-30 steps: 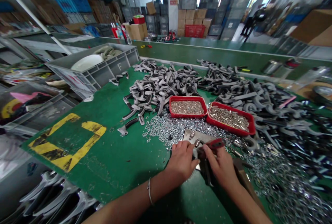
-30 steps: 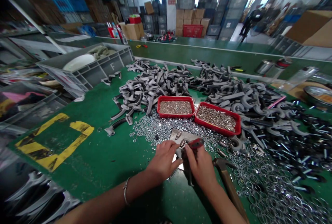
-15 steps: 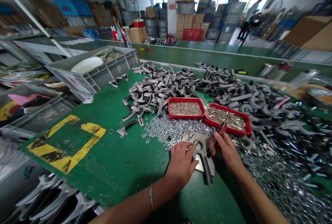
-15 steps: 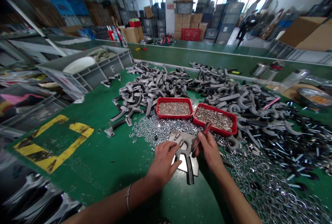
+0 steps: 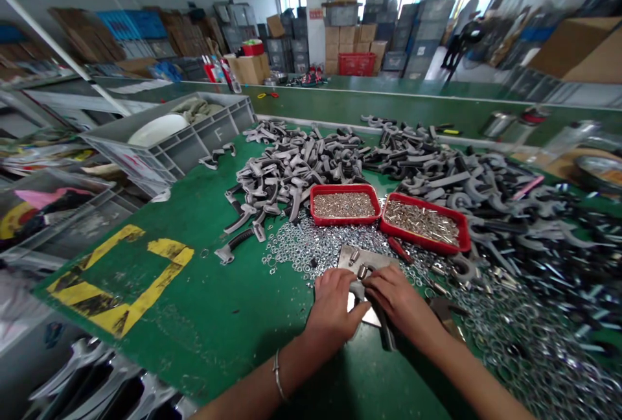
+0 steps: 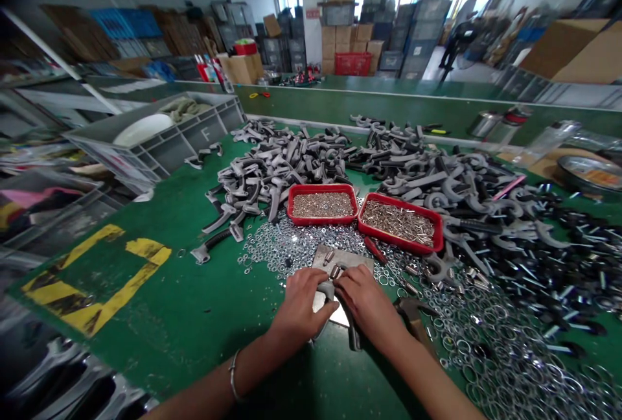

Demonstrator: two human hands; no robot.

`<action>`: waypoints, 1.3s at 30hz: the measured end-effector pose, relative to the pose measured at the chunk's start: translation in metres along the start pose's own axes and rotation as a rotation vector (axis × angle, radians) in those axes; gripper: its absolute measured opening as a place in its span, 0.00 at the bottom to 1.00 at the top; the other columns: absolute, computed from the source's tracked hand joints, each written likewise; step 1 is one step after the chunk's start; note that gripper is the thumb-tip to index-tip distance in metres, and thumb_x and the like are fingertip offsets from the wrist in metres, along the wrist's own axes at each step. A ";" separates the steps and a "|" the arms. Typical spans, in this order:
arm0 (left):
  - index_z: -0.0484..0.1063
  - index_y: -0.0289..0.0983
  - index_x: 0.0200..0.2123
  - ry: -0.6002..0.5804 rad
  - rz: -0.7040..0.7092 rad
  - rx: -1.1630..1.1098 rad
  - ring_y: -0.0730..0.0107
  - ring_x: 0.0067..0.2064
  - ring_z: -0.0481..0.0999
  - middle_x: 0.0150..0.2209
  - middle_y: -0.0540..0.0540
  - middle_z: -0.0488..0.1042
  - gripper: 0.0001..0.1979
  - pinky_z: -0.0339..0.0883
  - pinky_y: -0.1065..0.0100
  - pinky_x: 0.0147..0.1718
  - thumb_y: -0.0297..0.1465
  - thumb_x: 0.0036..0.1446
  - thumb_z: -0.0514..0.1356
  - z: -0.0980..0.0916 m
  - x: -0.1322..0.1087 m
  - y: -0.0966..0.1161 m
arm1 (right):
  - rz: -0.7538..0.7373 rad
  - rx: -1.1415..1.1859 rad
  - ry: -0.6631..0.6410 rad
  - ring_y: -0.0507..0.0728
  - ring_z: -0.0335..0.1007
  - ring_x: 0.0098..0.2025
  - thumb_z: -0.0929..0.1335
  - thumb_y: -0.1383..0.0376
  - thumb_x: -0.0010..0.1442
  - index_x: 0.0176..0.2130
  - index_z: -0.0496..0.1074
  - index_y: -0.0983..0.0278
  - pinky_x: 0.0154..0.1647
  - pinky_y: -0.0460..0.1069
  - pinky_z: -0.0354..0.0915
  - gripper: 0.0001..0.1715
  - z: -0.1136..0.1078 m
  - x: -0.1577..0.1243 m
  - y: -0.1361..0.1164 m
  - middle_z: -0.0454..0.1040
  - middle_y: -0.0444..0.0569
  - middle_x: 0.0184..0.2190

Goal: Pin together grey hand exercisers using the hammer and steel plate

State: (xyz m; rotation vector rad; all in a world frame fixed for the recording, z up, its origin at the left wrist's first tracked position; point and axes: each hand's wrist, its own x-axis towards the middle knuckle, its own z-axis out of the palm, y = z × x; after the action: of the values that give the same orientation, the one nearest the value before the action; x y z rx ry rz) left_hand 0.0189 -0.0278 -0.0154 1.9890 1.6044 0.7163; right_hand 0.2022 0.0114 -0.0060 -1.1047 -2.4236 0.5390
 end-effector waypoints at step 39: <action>0.68 0.38 0.52 -0.087 0.018 0.032 0.53 0.54 0.67 0.52 0.42 0.71 0.22 0.60 0.52 0.53 0.40 0.57 0.66 -0.009 0.006 -0.004 | 0.273 0.136 -0.041 0.60 0.71 0.42 0.64 0.67 0.67 0.39 0.72 0.62 0.46 0.55 0.68 0.07 -0.014 -0.002 -0.005 0.73 0.50 0.38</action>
State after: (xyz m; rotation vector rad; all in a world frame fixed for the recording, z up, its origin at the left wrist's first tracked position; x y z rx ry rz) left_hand 0.0112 -0.0204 -0.0105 2.0312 1.5578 0.6061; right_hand 0.2073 0.0095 0.0079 -1.3852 -2.2444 0.8070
